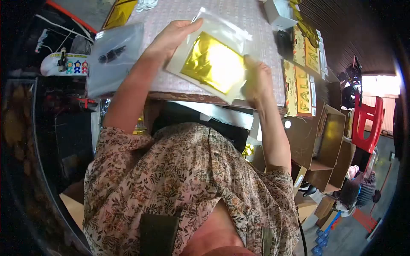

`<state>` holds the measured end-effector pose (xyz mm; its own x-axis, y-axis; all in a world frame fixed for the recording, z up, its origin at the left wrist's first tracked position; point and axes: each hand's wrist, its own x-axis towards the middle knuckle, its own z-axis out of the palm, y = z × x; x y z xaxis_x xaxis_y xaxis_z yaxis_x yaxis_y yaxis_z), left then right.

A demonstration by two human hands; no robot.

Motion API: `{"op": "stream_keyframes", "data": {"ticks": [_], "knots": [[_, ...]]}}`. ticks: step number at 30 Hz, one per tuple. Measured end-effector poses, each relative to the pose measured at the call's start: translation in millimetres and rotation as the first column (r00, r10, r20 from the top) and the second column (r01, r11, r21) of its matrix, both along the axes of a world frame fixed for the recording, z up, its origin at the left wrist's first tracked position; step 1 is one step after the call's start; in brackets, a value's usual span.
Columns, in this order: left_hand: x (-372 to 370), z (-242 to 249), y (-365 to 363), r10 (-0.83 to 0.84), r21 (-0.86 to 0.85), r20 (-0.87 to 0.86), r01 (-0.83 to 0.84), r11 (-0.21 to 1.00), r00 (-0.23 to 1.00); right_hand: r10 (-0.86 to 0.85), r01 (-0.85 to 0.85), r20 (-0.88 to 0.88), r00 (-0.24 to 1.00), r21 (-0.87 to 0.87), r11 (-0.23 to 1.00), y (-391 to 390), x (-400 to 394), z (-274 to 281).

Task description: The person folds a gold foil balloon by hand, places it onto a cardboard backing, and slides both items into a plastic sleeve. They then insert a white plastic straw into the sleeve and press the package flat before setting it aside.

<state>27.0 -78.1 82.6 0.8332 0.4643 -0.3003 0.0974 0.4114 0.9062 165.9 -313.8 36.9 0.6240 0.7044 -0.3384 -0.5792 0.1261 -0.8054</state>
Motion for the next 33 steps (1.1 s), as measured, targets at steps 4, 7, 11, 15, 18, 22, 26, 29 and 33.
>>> {"op": "stream_keyframes", "data": {"ticks": [4,7,11,15,18,22,26,29,33], "knots": [[19.3,5.2,56.0,-0.207,0.532,-0.278,0.33,0.78,0.938,0.209,-0.195,0.074,0.975,-0.169,0.966,4.0,-36.5,7.1],[51.2,-0.4,87.8,-0.327,0.693,-0.42,0.532,0.487,0.847,0.496,-0.479,0.054,0.867,-0.187,0.857,0.3,-60.8,36.8],[82.1,18.8,52.6,-0.52,0.733,-0.564,0.679,0.043,0.641,0.568,-0.201,0.565,0.598,-0.58,0.789,-1.9,-18.1,87.2],[65.0,-24.0,49.9,-0.388,0.989,-0.1,0.133,0.06,0.916,0.403,0.57,0.915,-0.017,-0.323,0.756,18.8,111.2,82.0],[16.7,-30.4,45.3,-0.283,0.976,-0.073,0.01,-0.216,0.956,0.398,0.77,0.91,-0.114,-0.172,0.615,36.9,235.9,49.6],[-20.0,-46.0,5.9,-0.108,0.898,-0.369,0.323,-0.298,0.923,0.439,0.824,0.886,-0.151,-0.132,0.551,65.9,276.1,66.5],[-25.1,-50.2,-10.3,-0.071,0.9,-0.379,0.35,-0.258,0.923,0.565,0.763,0.823,-0.06,-0.327,0.558,79.8,290.3,73.0],[-24.4,-55.2,-6.3,-0.081,0.894,-0.404,0.374,-0.248,0.911,0.622,0.773,0.78,0.065,-0.434,0.463,88.8,286.9,79.5],[-23.9,-50.6,0.2,-0.163,0.914,-0.39,0.359,-0.189,0.906,0.679,0.769,0.732,0.054,-0.464,0.44,94.9,282.1,81.4]]}}
